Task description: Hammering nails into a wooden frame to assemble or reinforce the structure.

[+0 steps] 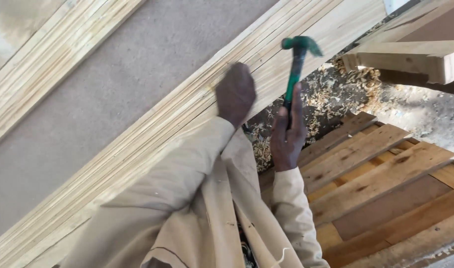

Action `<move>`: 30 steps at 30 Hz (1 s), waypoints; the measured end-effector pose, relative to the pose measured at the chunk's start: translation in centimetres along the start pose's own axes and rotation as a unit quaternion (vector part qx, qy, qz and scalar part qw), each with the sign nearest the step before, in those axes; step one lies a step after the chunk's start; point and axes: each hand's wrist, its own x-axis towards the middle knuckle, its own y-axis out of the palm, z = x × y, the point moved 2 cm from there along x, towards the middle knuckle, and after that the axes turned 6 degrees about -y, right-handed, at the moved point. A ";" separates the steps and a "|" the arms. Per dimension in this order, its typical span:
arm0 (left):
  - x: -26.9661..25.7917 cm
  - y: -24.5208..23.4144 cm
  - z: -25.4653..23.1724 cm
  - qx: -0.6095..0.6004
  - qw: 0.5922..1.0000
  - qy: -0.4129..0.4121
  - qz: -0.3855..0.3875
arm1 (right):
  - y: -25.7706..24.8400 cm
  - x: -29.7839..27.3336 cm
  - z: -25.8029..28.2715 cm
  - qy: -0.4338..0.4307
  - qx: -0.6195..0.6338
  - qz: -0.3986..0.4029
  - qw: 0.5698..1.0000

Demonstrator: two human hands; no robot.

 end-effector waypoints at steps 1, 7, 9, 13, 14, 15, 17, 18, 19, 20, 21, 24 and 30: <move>0.0 0.0 1.2 0.067 0.995 -0.003 -0.077 | -0.2 -0.4 1.0 0.024 -0.004 0.021 0.999; 3.8 -0.9 2.1 0.110 0.971 0.134 -0.166 | 1.7 -0.1 -0.6 0.023 0.039 0.040 0.998; 3.7 -1.5 1.9 0.092 0.971 0.139 -0.173 | 2.1 0.4 -0.1 0.016 0.022 0.045 0.999; 3.7 -1.5 1.9 0.095 0.968 0.147 -0.177 | 2.4 0.7 0.4 -0.002 -0.020 0.051 0.999; 3.6 -1.6 2.0 0.096 0.968 0.145 -0.179 | 2.6 0.7 0.4 -0.004 -0.019 0.053 0.998; 3.6 -1.6 2.1 0.098 0.970 0.147 -0.169 | 2.7 0.7 0.4 -0.018 -0.031 0.047 0.998; 3.6 -1.4 2.2 0.100 0.971 0.148 -0.160 | 2.9 0.7 0.4 -0.034 -0.043 0.042 0.998; 3.7 -1.4 2.2 0.086 0.972 0.150 -0.160 | 3.0 0.7 0.4 -0.046 -0.054 0.037 0.997; 3.6 -1.3 2.2 0.074 0.973 0.152 -0.158 | 3.1 0.6 0.5 -0.057 -0.063 0.031 0.996; 3.7 -1.5 2.2 0.074 0.973 0.150 -0.159 | 3.5 0.5 0.0 -0.057 -0.063 0.033 0.996; 3.7 -1.7 2.1 0.080 0.972 0.147 -0.164 | 3.8 0.3 -0.5 -0.054 -0.053 0.032 0.997; 3.9 -1.8 2.1 0.070 0.972 0.152 -0.163 | 4.2 0.8 -1.4 -0.038 -0.066 0.055 0.996; 3.6 -2.0 1.9 0.080 0.970 0.164 -0.162 | 1.3 2.2 1.7 -0.077 -0.049 -0.009 0.996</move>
